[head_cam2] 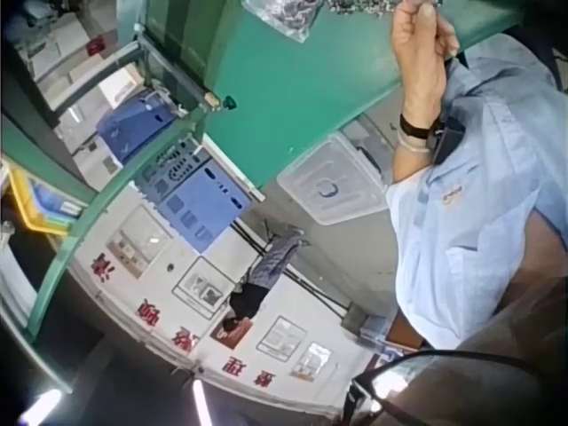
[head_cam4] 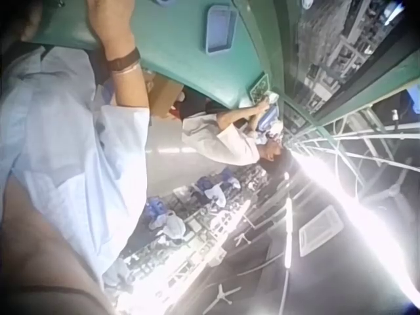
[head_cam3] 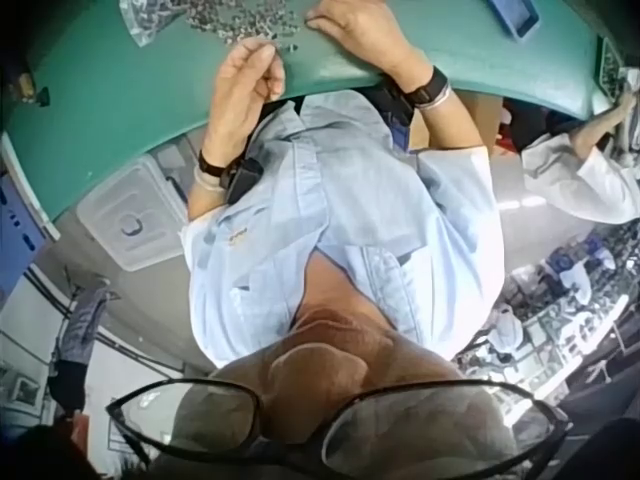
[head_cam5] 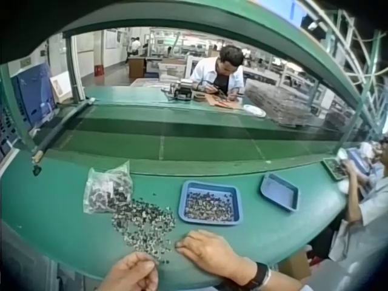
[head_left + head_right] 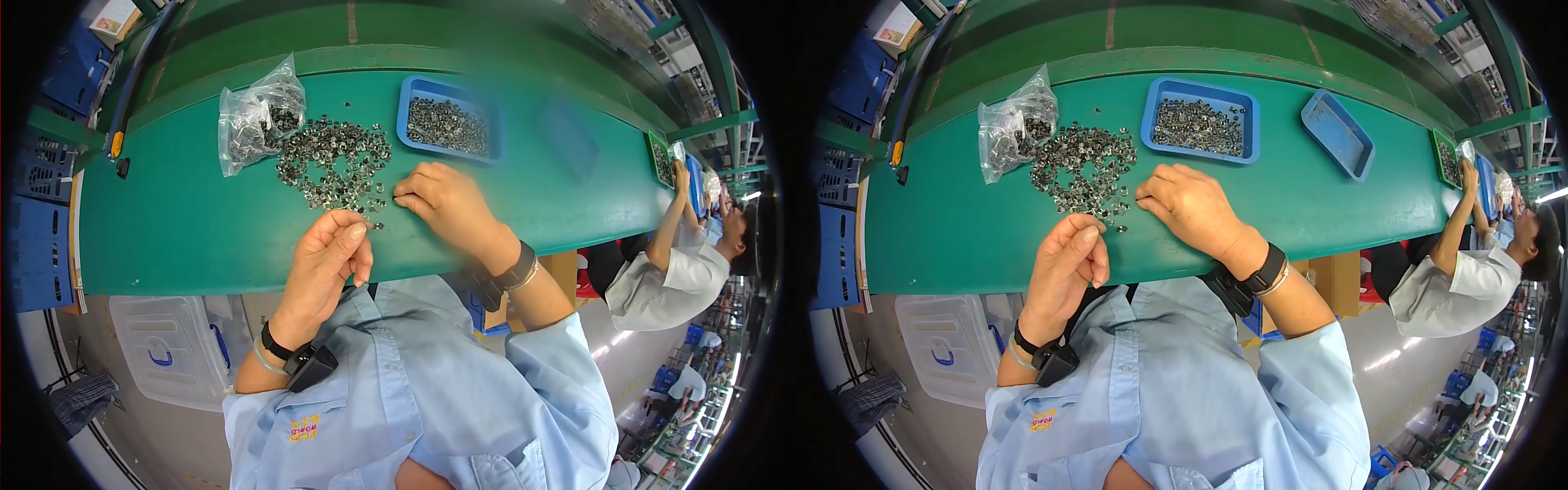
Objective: The person picks up a small metal component from a pile and joins it with another piece by hand. After pressing the parts together, the person places the assembled unit into a blue tray and repeats the process.
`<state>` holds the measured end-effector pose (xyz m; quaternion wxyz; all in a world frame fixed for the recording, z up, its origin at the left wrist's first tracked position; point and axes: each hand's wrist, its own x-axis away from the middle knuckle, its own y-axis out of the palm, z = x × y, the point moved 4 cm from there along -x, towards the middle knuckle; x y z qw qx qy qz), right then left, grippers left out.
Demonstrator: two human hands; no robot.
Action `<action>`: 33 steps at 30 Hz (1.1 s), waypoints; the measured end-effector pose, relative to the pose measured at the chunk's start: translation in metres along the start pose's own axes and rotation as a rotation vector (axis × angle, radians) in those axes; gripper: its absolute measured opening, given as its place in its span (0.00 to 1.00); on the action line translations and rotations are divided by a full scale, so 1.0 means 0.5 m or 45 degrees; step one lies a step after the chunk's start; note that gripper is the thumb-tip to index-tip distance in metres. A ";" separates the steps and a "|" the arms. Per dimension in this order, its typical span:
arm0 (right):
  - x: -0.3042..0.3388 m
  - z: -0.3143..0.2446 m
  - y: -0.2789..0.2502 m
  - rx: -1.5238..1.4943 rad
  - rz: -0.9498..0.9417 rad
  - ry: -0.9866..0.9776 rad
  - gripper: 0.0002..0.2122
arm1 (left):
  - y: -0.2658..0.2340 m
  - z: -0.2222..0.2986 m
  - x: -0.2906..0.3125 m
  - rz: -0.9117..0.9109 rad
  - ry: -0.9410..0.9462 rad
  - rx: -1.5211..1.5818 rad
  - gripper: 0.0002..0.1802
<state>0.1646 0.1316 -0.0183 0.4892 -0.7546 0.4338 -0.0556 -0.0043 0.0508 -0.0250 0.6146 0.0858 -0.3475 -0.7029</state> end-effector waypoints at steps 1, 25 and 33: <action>0.003 -0.001 -0.005 0.001 0.001 -0.001 0.04 | 0.005 -0.001 0.001 0.002 0.001 -0.005 0.08; 0.042 -0.101 -0.072 -0.319 0.296 -0.004 0.07 | 0.079 -0.018 -0.014 -0.103 -0.033 0.112 0.09; 0.048 -0.116 -0.061 -0.200 0.375 -0.036 0.09 | 0.078 -0.009 0.004 -0.041 0.031 0.056 0.09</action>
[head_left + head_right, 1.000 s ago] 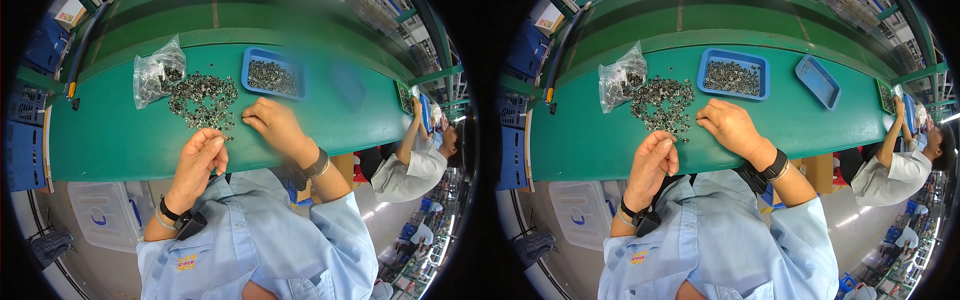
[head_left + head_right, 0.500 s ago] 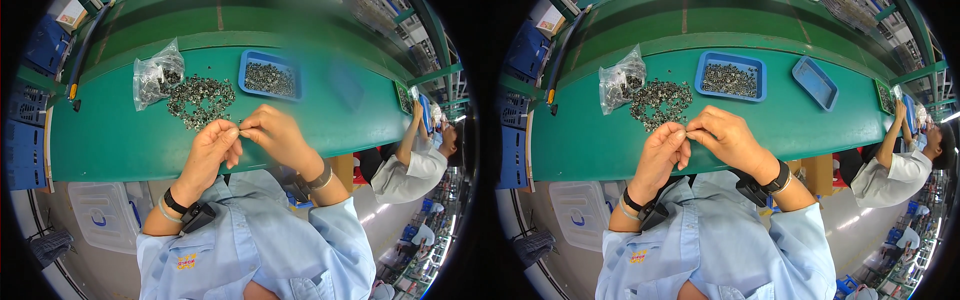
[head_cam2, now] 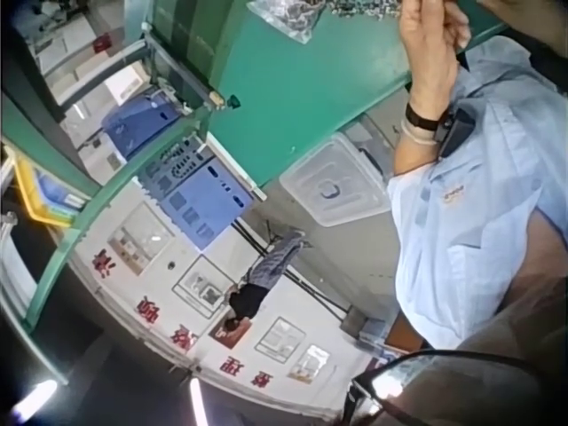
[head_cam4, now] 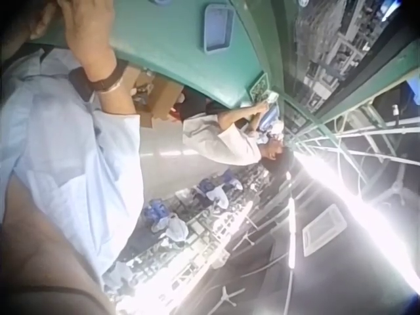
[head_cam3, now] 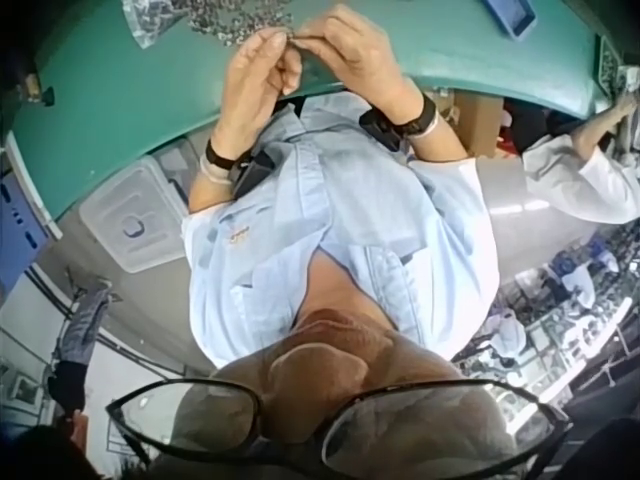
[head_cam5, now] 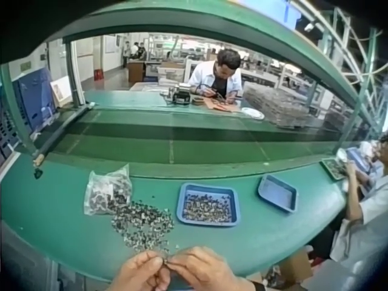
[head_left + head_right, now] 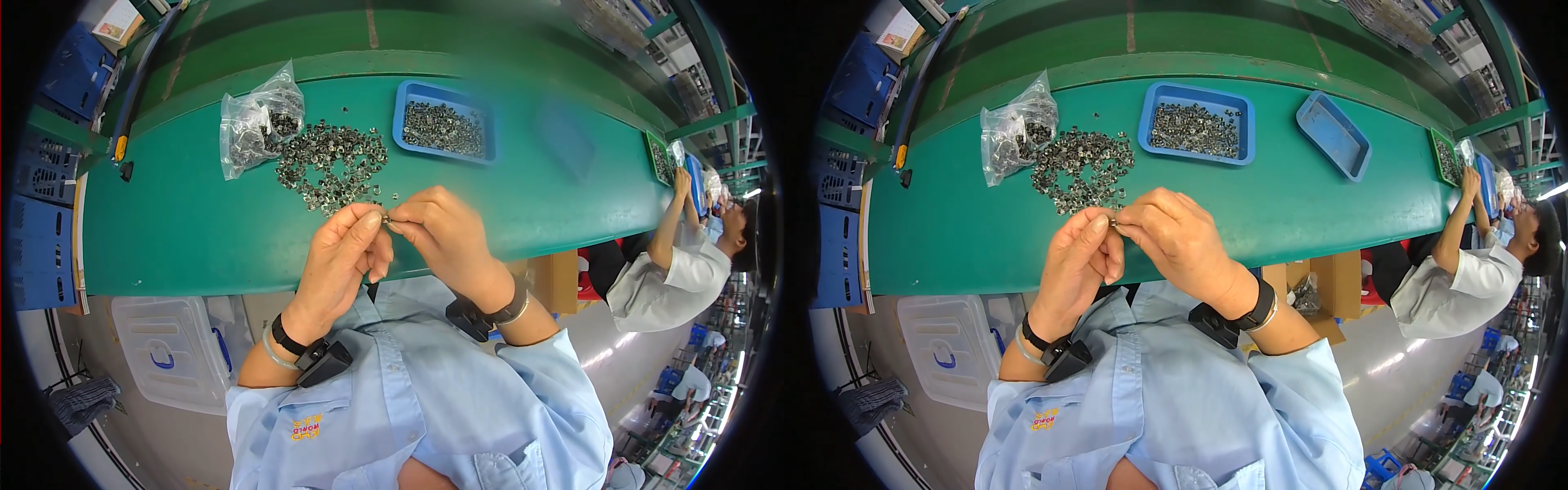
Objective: The person picks up a small metal component from a pile and joins it with another piece by hand. After pressing the parts together, the person places the assembled unit into a blue tray and repeats the process.
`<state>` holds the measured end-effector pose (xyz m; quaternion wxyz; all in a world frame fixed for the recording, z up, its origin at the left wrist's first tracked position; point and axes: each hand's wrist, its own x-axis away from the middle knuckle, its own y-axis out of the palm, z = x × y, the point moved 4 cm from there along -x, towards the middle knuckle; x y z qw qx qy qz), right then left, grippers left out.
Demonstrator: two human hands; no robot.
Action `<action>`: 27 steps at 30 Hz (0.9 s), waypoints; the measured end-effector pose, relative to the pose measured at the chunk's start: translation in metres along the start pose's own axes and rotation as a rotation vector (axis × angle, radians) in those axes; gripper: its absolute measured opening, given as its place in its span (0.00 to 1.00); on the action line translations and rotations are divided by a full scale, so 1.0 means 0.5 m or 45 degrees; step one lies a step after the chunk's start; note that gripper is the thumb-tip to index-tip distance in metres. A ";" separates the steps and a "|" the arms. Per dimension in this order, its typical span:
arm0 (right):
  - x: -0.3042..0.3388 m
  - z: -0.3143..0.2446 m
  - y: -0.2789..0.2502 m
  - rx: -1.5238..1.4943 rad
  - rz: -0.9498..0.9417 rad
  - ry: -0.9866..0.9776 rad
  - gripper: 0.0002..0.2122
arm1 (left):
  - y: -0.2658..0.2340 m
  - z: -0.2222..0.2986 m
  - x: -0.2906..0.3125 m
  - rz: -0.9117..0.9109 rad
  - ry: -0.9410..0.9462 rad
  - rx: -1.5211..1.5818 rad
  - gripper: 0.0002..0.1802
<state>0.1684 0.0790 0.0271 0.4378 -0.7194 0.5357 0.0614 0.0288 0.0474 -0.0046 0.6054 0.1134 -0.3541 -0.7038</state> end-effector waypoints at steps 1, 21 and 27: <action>0.001 -0.001 0.001 -0.012 0.013 -0.003 0.09 | 0.001 0.002 0.002 -0.001 0.015 -0.008 0.09; 0.034 -0.012 -0.025 -0.198 0.139 0.068 0.09 | 0.028 -0.030 -0.005 -0.215 0.014 0.209 0.08; 0.035 -0.009 -0.039 -0.053 0.056 0.001 0.09 | 0.035 -0.015 0.000 -0.088 0.063 -0.122 0.08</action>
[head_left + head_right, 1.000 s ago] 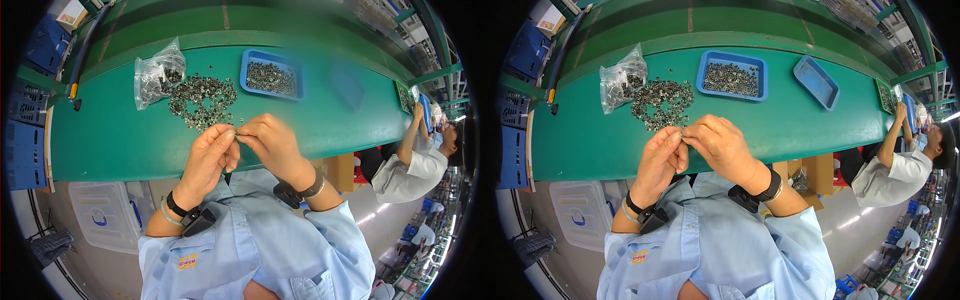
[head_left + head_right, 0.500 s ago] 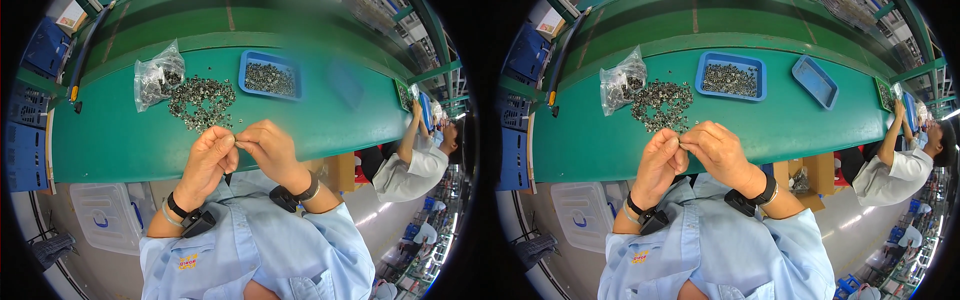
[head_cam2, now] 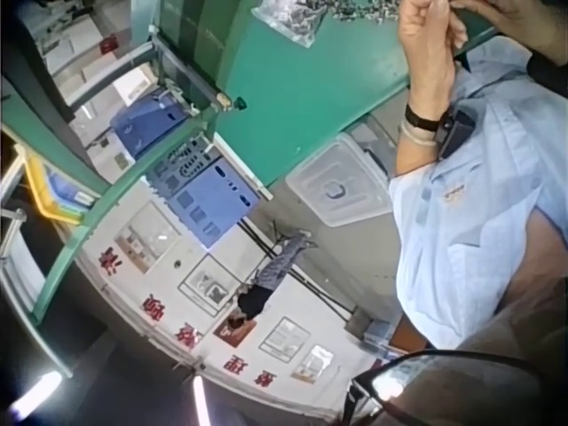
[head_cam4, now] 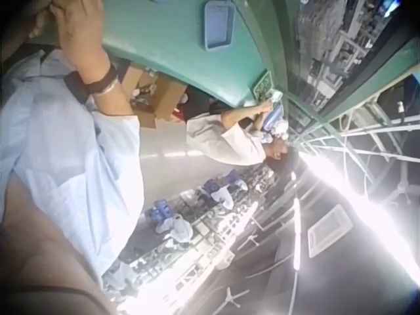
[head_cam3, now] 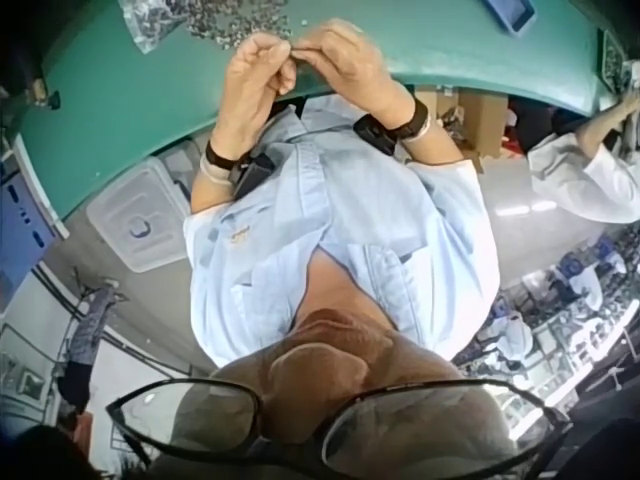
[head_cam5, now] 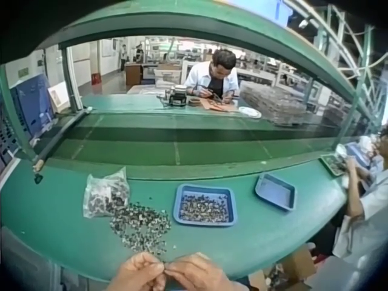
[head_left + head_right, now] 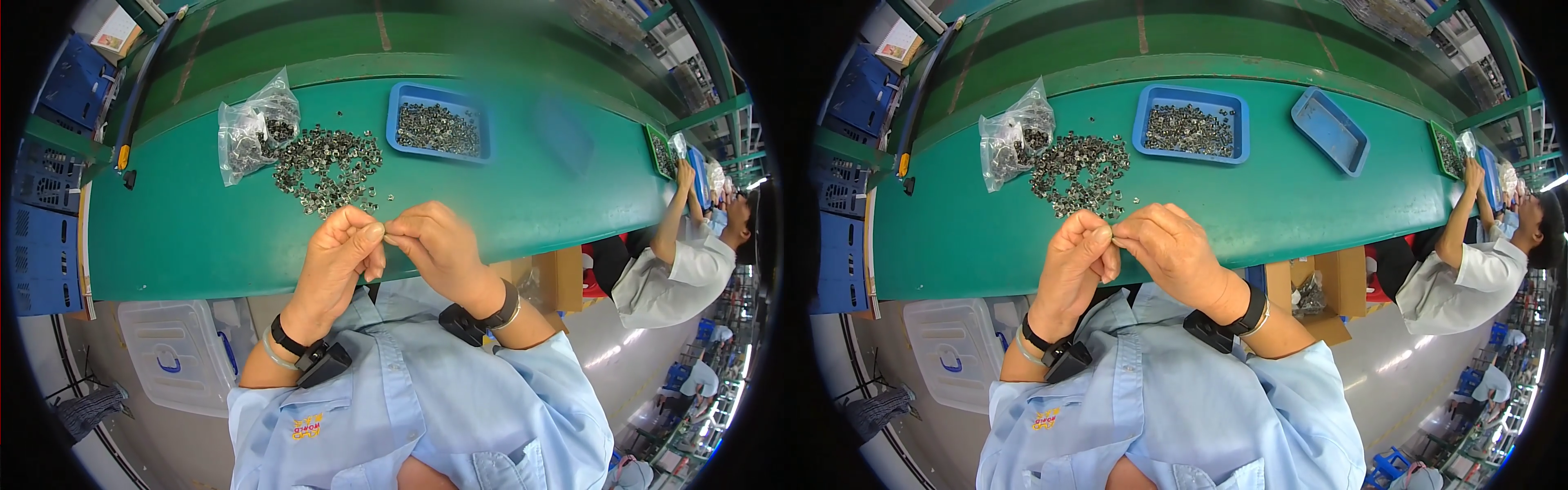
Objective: The person picks up a small metal component from a pile and joins it with another piece by hand. After pressing the parts together, the person places the assembled unit into a blue tray and repeats the process.
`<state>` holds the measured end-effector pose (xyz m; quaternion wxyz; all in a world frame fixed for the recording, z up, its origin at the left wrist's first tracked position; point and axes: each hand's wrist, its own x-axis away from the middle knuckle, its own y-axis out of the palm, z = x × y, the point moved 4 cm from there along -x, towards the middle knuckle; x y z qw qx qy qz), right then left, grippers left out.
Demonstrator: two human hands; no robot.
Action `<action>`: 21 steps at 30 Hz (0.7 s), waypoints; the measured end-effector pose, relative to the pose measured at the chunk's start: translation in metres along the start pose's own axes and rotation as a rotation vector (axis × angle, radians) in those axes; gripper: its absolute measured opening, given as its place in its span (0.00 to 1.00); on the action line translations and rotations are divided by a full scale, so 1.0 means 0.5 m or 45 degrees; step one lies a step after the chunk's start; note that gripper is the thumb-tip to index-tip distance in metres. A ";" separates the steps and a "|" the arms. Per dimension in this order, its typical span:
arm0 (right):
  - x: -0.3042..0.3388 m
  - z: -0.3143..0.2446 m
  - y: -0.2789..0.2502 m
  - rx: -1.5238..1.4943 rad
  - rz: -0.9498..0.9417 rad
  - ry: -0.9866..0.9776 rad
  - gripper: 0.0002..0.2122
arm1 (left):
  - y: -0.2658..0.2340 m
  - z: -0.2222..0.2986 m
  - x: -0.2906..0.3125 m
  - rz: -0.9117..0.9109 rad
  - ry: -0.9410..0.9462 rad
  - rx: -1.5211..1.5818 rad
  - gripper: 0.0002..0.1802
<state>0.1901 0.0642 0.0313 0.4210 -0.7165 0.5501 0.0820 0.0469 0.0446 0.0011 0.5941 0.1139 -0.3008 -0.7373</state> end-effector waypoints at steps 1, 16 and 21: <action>-0.001 -0.001 -0.002 0.000 0.001 -0.001 0.09 | 0.004 0.005 0.002 0.038 0.011 -0.070 0.08; -0.012 -0.030 -0.006 -0.361 0.073 0.083 0.08 | 0.021 0.012 0.027 -0.184 -0.048 0.464 0.07; -0.013 -0.033 0.003 -0.335 0.066 0.013 0.07 | 0.012 0.015 0.030 -0.217 -0.053 0.462 0.07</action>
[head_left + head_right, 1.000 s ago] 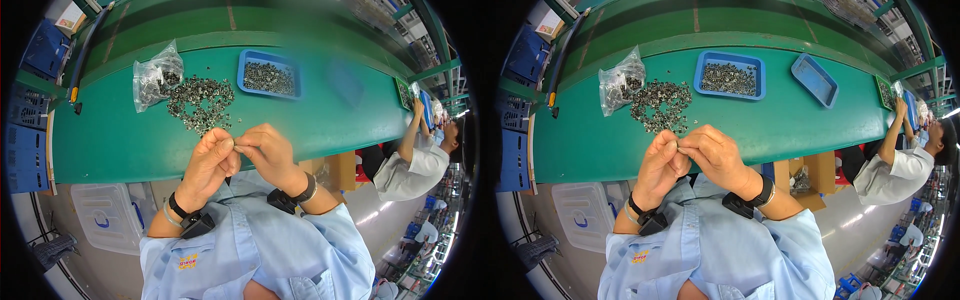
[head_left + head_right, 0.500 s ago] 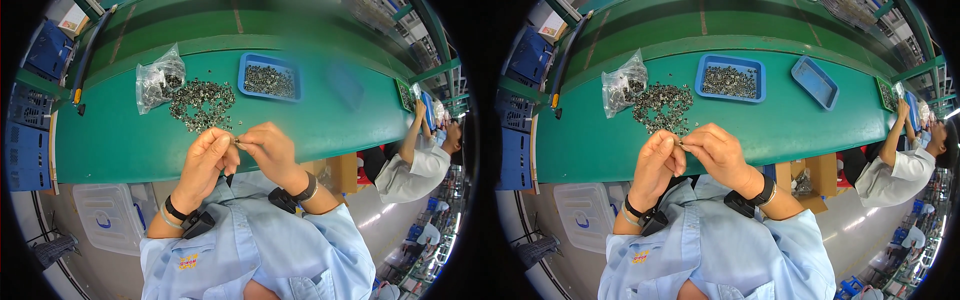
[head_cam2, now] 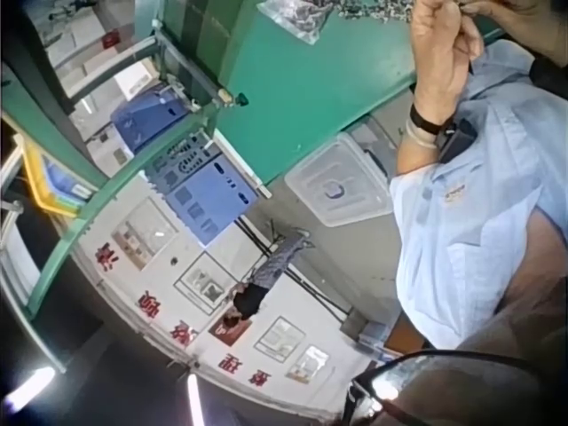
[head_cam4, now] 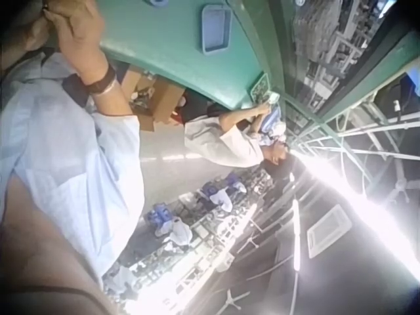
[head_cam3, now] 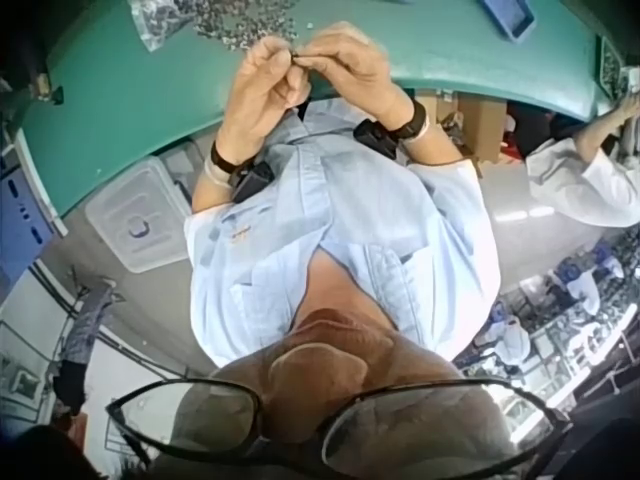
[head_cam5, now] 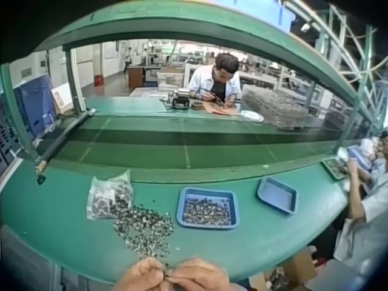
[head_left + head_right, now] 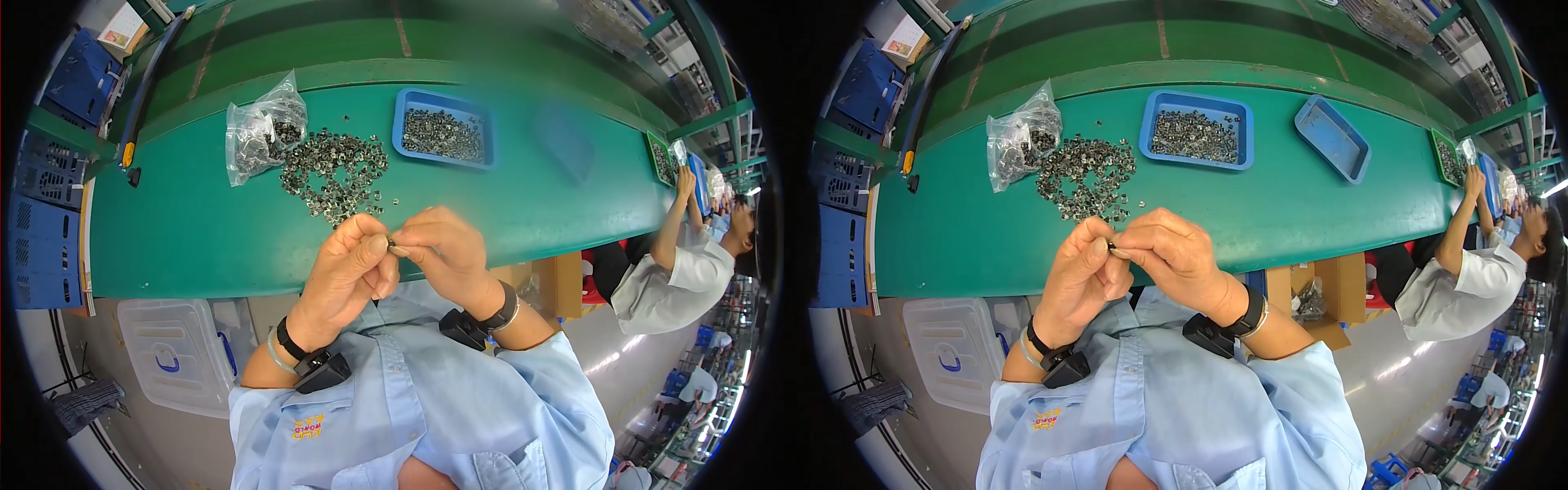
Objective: The person picks up a small metal component from a pile and joins it with another piece by hand. After pressing the parts together, the person places the assembled unit into a blue tray and repeats the process.
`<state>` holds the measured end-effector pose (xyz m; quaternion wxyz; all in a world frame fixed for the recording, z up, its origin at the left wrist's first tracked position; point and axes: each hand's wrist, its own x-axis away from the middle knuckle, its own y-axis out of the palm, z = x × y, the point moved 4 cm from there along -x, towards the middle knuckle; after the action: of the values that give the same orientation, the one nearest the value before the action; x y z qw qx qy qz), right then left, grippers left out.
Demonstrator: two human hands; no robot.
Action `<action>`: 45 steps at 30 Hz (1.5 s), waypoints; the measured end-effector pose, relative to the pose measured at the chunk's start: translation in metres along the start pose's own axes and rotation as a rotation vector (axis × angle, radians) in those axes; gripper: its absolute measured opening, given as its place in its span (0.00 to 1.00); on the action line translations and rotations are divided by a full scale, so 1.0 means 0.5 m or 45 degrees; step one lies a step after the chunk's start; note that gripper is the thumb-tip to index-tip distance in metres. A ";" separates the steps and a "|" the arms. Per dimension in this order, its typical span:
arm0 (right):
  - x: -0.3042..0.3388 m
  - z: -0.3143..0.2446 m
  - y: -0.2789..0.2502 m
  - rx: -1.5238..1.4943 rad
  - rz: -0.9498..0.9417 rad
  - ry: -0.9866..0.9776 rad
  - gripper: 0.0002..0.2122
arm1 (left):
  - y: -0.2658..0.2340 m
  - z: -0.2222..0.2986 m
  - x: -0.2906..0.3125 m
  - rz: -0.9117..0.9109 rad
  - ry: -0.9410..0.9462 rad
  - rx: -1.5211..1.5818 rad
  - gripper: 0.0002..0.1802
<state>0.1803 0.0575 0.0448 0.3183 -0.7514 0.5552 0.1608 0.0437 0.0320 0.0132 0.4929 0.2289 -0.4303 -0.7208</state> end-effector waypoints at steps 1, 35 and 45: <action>0.001 0.002 0.002 -0.018 -0.001 -0.013 0.07 | -0.002 0.001 0.000 -0.005 -0.006 -0.002 0.07; -0.030 0.056 -0.049 0.251 0.045 -0.010 0.04 | 0.002 0.019 -0.020 0.230 -0.024 -0.312 0.09; -0.100 0.168 -0.083 0.742 -0.017 0.162 0.05 | -0.081 0.042 0.002 0.350 0.073 -0.283 0.08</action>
<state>0.2119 0.1569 0.0244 0.4864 -0.6404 0.5918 -0.0549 0.0068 0.0449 -0.0099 0.6211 0.1327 -0.3610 -0.6829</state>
